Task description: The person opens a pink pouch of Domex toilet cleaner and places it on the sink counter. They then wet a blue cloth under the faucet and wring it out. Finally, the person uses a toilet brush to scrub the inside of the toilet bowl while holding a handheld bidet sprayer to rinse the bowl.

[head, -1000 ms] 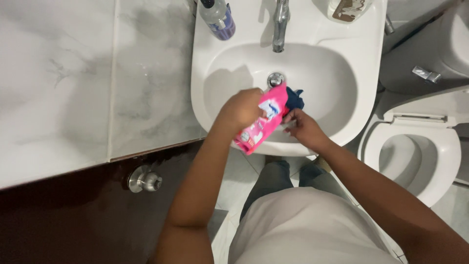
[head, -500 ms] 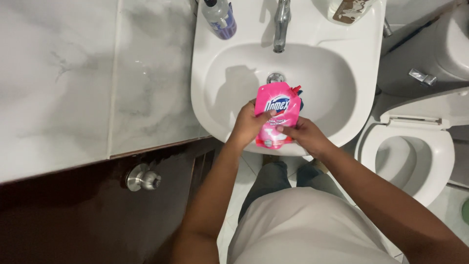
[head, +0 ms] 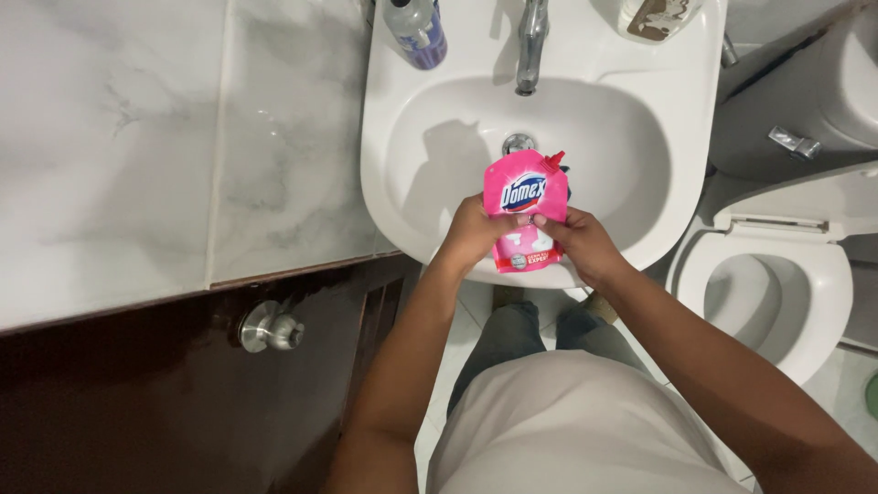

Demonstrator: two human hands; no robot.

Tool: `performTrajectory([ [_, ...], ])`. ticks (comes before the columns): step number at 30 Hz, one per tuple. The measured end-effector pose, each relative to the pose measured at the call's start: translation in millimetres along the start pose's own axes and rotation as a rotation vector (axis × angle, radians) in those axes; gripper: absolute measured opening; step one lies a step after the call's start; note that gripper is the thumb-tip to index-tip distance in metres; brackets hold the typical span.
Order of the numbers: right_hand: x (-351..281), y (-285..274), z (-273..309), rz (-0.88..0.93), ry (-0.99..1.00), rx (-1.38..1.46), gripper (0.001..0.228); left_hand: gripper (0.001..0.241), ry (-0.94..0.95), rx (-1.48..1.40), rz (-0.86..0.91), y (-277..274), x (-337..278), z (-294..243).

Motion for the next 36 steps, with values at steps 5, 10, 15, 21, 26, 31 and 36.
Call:
performTrajectory([
  [5,-5.9,5.1,9.8,-0.031,-0.004,0.003,0.020,0.035,-0.022,0.001,-0.050,2.6,-7.7,-21.6],
  [10,-2.5,0.5,1.6,-0.042,0.008,-0.033,0.024,0.032,-0.046,0.072,-0.113,4.4,-15.7,-35.7],
  [15,18.9,-21.8,-11.9,-0.009,-0.060,-0.167,0.026,0.035,-0.054,0.203,-0.088,-2.7,-14.1,-34.0],
  [21,48.0,-57.0,-27.7,0.044,-0.103,-0.297,0.029,0.040,-0.063,0.592,0.046,-15.7,-15.7,-67.5],
  [26,41.2,-48.6,-3.1,0.040,-0.187,-0.459,0.030,0.039,-0.069,0.859,0.161,-15.8,-11.4,-80.8],
  [31,29.8,-30.3,21.9,0.046,-0.312,-0.545,0.035,0.033,-0.053,1.096,0.286,-8.0,-17.6,-99.9],
  [36,33.8,-32.3,13.2,0.050,-0.349,-0.651,0.032,0.029,-0.028,1.163,0.306,-4.6,-11.0,-96.4],
])
Point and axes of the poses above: each hand's wrist, its own x-axis towards the middle knuckle, its own y-axis out of the palm, z = x × y, the point moved 5 cm from there along x, towards the middle knuckle, and after that the axes turned 1 degree about -z, right-handed, at the moved point
